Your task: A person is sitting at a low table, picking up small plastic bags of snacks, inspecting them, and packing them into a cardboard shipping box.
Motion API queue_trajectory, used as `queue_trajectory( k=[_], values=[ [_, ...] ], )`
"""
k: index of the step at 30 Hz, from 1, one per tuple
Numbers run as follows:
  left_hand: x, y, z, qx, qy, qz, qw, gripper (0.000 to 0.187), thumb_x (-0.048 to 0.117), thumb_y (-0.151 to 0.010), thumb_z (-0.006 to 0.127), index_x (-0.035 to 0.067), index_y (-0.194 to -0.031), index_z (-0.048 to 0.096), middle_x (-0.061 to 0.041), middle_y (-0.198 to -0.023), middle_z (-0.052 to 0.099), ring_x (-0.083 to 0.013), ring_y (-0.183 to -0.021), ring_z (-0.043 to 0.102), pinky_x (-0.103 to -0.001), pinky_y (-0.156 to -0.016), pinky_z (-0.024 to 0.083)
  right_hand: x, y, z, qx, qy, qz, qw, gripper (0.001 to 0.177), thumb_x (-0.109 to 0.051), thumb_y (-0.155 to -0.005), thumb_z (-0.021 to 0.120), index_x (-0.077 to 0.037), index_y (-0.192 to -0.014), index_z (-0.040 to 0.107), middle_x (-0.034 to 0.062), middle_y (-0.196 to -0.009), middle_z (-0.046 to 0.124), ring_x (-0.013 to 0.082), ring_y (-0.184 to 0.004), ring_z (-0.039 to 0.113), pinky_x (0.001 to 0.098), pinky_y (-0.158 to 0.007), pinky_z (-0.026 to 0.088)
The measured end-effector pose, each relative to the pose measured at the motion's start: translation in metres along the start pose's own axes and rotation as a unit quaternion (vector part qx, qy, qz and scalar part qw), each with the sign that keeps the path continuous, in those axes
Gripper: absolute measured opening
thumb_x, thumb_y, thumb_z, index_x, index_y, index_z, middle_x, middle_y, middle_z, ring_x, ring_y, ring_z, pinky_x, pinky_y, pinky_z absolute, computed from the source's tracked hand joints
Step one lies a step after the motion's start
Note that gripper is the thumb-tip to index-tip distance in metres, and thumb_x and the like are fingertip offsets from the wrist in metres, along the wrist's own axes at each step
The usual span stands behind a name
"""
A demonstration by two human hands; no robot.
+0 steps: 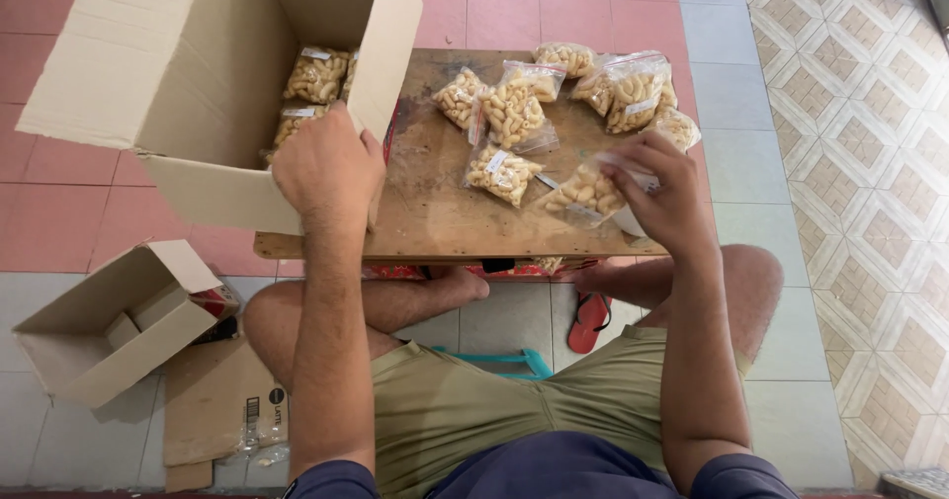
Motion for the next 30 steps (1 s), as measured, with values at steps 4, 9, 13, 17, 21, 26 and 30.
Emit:
queue_trajectory(
  k=[4,9,13,17,21,26,30],
  values=[
    [-0.001,0.000,0.001,0.005,-0.016,-0.003,1.000,0.029,0.038,-0.096,0.070,0.010,-0.104,0.076,-0.018,-0.085,0.077,-0.0439,-0.086,0.080,-0.054,-0.074,0.063,-0.009,-0.013,-0.011,0.064,-0.112,0.019,0.992,0.024,-0.017,-0.099,0.088,-0.013,-0.121,0.080,0.0062,-0.105,0.076,0.0222,-0.098,0.073,0.0349,-0.093,0.056],
    [-0.001,0.001,0.007,0.004,-0.034,-0.003,0.999,0.038,0.045,-0.096,0.068,0.009,-0.107,0.075,-0.020,-0.091,0.078,-0.0466,-0.089,0.079,-0.056,-0.077,0.061,0.005,0.000,0.005,0.177,-0.227,0.052,0.956,0.045,-0.025,-0.090,0.094,-0.006,-0.125,0.074,0.0121,-0.112,0.078,0.0210,-0.107,0.073,0.0358,-0.101,0.055],
    [0.009,0.012,-0.016,-0.006,0.015,0.009,1.000,0.050,0.045,-0.095,0.067,0.010,-0.131,0.068,-0.023,-0.114,0.076,-0.0486,-0.103,0.075,-0.061,-0.086,0.058,-0.003,0.002,-0.001,0.184,-0.291,0.091,0.935,0.050,-0.021,-0.086,0.095,-0.007,-0.128,0.072,0.0090,-0.103,0.079,0.0111,-0.099,0.071,0.0271,-0.095,0.057],
    [0.011,0.024,-0.012,0.238,0.073,0.239,0.939,0.054,0.029,-0.094,0.082,0.002,-0.138,0.069,-0.019,-0.148,0.064,-0.0406,-0.138,0.059,-0.057,-0.118,0.039,-0.014,0.008,-0.008,0.160,-0.294,0.097,0.938,0.051,-0.021,-0.084,0.095,-0.008,-0.128,0.074,0.0093,-0.091,0.079,0.0117,-0.087,0.072,0.0279,-0.090,0.058],
    [0.080,0.073,-0.012,0.250,0.229,0.298,0.892,0.047,0.037,-0.098,0.080,0.005,-0.132,0.072,-0.019,-0.129,0.069,-0.0418,-0.127,0.064,-0.054,-0.114,0.045,-0.035,0.013,-0.011,0.128,-0.292,0.090,0.943,0.046,-0.018,-0.083,0.094,-0.011,-0.124,0.076,0.0108,-0.091,0.081,0.0140,-0.085,0.073,0.0327,-0.092,0.058],
    [0.155,0.116,0.022,0.026,0.539,0.279,0.794,0.038,0.030,-0.089,0.088,0.012,-0.121,0.080,-0.007,-0.120,0.083,-0.0299,-0.116,0.078,-0.043,-0.104,0.058,-0.066,0.010,-0.010,0.077,-0.318,0.037,0.944,0.044,-0.024,-0.080,0.095,-0.017,-0.121,0.078,0.0063,-0.089,0.084,0.0133,-0.088,0.079,0.0321,-0.091,0.059],
    [0.161,0.116,0.038,0.053,0.607,0.198,0.768,0.002,0.013,-0.091,0.086,0.012,-0.090,0.087,-0.004,-0.074,0.081,-0.0117,-0.074,0.077,-0.031,-0.067,0.062,-0.062,0.011,0.000,0.122,-0.342,0.042,0.931,0.042,-0.017,-0.086,0.090,-0.013,-0.126,0.076,0.0085,-0.089,0.084,0.0104,-0.084,0.075,0.0303,-0.088,0.060]
  ],
)
Point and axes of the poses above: each hand's wrist, its own y-axis away from the middle knuckle, its own z-axis out of the palm, x = y × z, the point moved 3 cm from there along -y, towards the middle knuckle
